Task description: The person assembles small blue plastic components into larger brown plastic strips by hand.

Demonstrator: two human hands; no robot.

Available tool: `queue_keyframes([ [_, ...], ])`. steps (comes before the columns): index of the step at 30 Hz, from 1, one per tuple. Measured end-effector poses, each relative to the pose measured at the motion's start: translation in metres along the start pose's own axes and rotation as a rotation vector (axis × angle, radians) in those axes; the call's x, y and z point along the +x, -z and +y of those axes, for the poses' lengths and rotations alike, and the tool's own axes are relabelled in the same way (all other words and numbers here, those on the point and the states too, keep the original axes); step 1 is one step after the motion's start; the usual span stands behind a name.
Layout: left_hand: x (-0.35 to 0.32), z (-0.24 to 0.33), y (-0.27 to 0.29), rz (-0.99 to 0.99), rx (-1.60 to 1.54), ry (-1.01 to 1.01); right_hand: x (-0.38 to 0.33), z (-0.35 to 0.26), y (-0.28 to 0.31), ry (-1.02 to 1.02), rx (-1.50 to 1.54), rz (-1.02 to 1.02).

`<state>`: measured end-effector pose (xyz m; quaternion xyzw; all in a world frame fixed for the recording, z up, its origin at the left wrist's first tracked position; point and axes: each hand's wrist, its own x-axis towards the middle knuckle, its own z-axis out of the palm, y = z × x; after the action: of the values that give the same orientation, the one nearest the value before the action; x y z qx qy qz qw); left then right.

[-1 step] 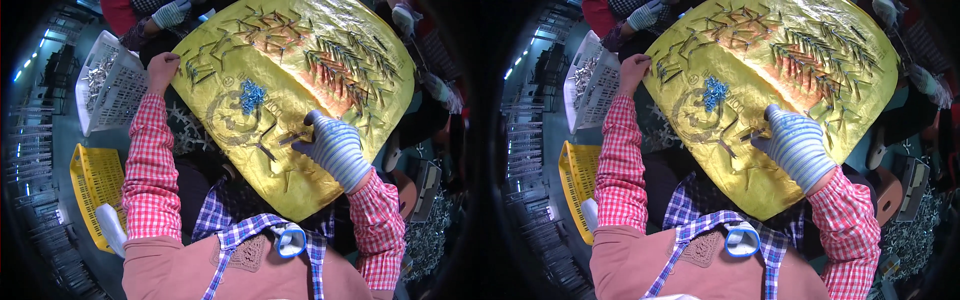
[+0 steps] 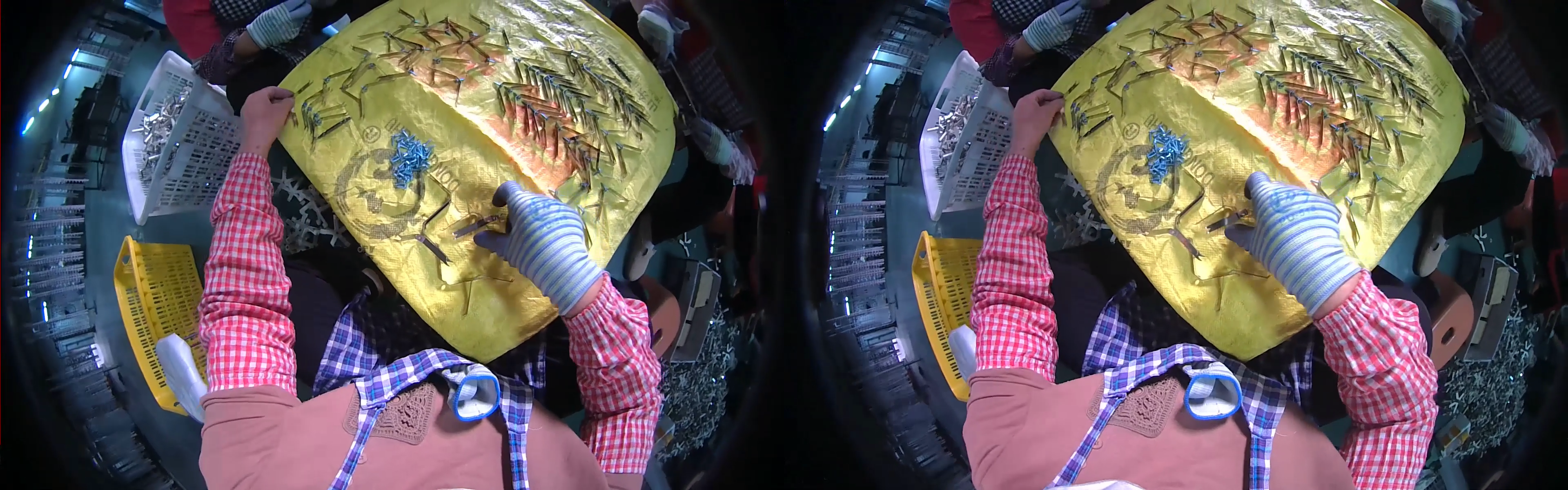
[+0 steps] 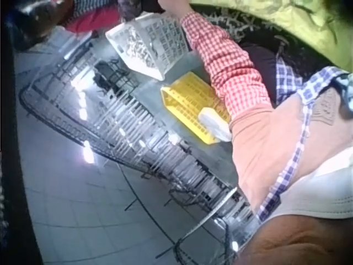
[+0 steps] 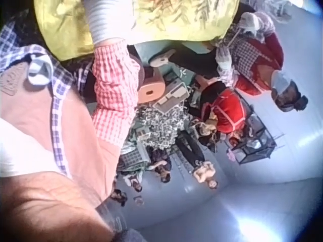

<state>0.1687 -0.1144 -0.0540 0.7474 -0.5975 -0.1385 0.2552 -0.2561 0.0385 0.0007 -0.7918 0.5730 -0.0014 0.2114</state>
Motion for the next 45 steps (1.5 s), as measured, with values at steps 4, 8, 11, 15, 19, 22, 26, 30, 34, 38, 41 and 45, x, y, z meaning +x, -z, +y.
queue_keyframes([
  [4,0.002,-0.001,-0.011,-0.012,0.151,-0.044,0.004,0.008,-0.015,0.056,0.052,0.07],
  [8,-0.003,0.002,0.001,0.036,0.323,-0.134,0.007,0.006,-0.02,0.096,0.059,0.13],
  [11,-0.038,0.064,0.009,0.075,0.282,-0.253,0.007,0.006,-0.021,0.12,0.031,0.124],
  [15,-0.09,0.122,0.003,-0.117,-0.147,-0.453,0.009,0.006,-0.019,0.142,-0.013,0.098],
  [19,-0.128,0.141,0.001,-0.25,-0.227,-0.565,0.012,0.004,-0.015,0.136,0.022,0.143],
  [22,-0.136,0.14,0.002,-0.385,-0.203,-0.5,0.012,0.009,-0.007,0.119,0.096,0.152],
  [26,-0.135,0.131,-0.005,-0.462,-0.027,-0.427,0.016,0.012,-0.006,0.097,0.628,0.131],
  [30,-0.124,0.12,-0.03,-0.242,0.027,-0.532,0.009,0.009,0.019,-0.124,1.198,-0.11],
  [34,-0.117,0.108,-0.044,-0.198,0.019,-0.54,0.009,0.01,0.018,-0.08,1.219,-0.121],
  [38,-0.115,0.114,-0.053,-0.272,0.065,-0.484,0.009,0.016,0.011,-0.139,1.282,-0.187],
  [41,-0.116,0.119,-0.043,-0.289,0.076,-0.433,0.004,0.011,0.02,-0.13,1.317,-0.156],
  [45,-0.111,0.123,-0.041,-0.28,0.163,-0.425,0.005,0.013,0.018,-0.121,1.36,-0.107],
])
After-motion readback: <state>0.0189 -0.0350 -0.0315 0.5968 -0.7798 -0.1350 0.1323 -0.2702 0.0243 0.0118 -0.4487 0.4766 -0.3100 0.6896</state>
